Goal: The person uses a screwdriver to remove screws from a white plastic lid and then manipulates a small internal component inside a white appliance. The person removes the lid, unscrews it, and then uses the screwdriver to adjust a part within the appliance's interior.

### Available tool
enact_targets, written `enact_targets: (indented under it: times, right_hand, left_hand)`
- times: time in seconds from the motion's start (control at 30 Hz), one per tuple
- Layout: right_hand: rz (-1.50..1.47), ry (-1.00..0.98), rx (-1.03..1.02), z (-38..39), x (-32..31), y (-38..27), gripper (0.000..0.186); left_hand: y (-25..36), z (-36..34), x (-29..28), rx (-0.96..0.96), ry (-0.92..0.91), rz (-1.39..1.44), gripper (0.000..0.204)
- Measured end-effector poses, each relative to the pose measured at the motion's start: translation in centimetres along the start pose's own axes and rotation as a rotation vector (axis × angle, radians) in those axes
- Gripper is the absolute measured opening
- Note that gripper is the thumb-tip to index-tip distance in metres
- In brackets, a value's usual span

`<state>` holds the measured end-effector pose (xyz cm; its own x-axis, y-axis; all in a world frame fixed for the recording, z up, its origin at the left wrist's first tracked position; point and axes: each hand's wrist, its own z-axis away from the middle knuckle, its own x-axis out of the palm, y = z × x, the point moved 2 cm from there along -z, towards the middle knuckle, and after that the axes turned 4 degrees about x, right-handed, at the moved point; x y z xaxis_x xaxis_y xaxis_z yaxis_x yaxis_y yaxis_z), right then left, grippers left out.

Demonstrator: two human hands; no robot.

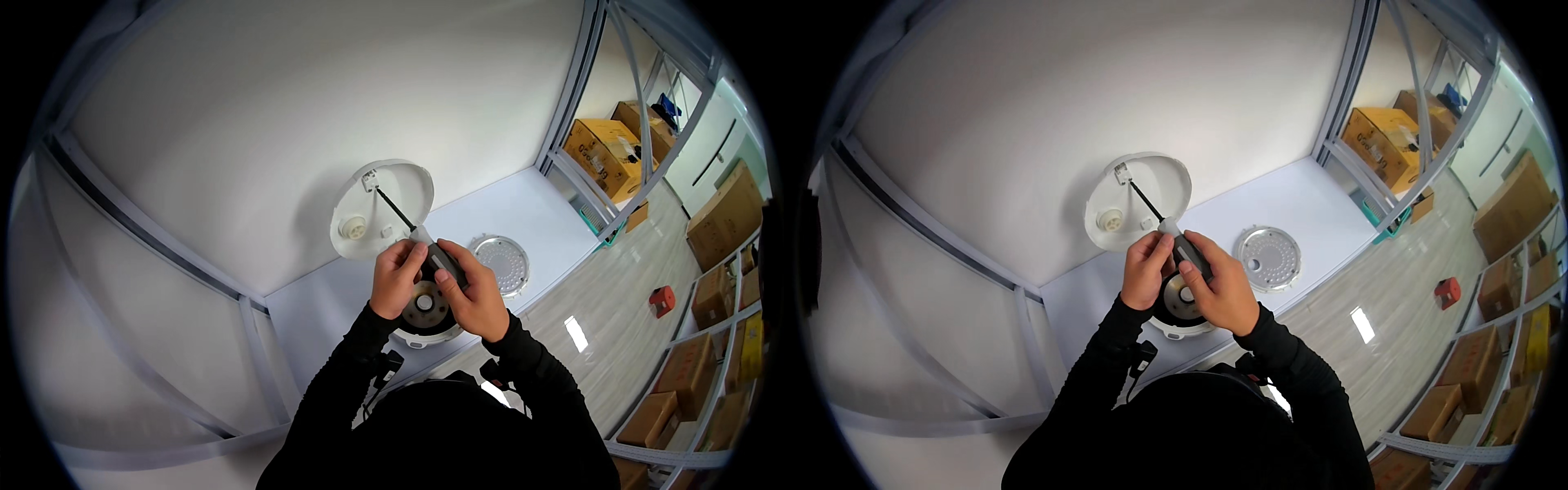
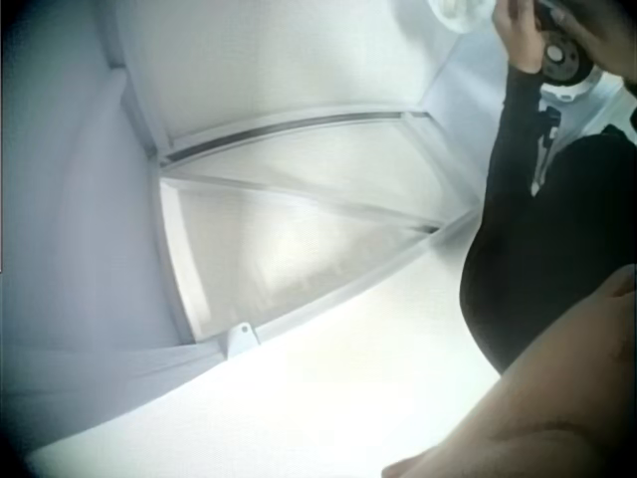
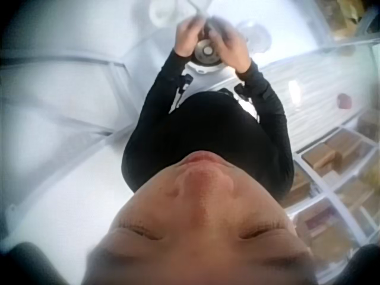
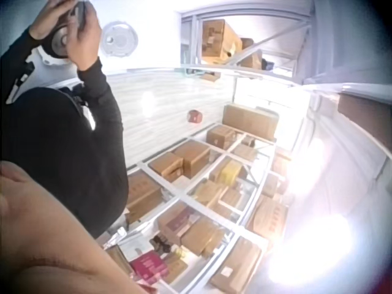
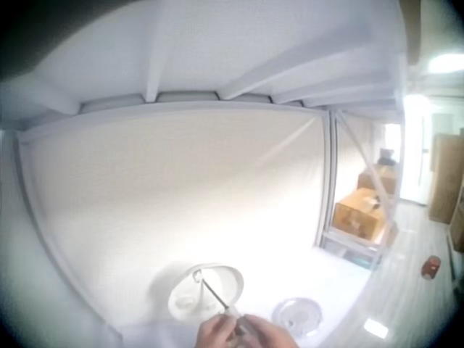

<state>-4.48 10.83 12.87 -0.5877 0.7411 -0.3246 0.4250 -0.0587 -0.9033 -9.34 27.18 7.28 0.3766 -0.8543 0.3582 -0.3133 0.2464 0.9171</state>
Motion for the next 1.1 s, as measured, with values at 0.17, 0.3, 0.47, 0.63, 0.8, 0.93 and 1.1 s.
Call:
enact_targets:
  times: [0.17,0.3,0.47,0.63,0.8,0.93,1.1]
  right_hand:
    - [-0.044,0.005,0.035,0.1,0.0,0.0,0.047]
    - [-0.032,0.022,-0.002,0.2,-0.1,-0.1,0.046]
    - [-0.009,0.016,-0.03,-0.3,-0.4,-0.1,0.046]
    - [-0.015,0.001,-0.023,-0.8,-0.7,-0.4,0.045]
    - [-0.02,-0.045,0.039,-1.3,-1.2,-0.9,0.044]
    - [-0.136,-0.13,0.227,-1.7,-1.9,-2.2,0.041]
    - [0.021,-0.129,0.006,-2.5,-2.5,-2.7,0.037]
  left_hand:
    - [0.1,0.1,0.2,0.007,-0.003,0.011,0.029]
    - [0.1,0.0,0.4,0.017,0.001,0.007,0.028]
    - [0.5,-0.1,0.7,0.013,0.017,0.004,0.028]
    - [0.5,-0.2,0.9,0.015,0.026,0.024,0.028]
    - [0.3,-0.5,0.9,0.008,0.03,0.068,0.027]
    - [0.1,-0.9,0.9,0.001,0.02,0.134,0.026]
    - [0.1,-1.3,0.8,0.012,-0.019,0.225,0.026]
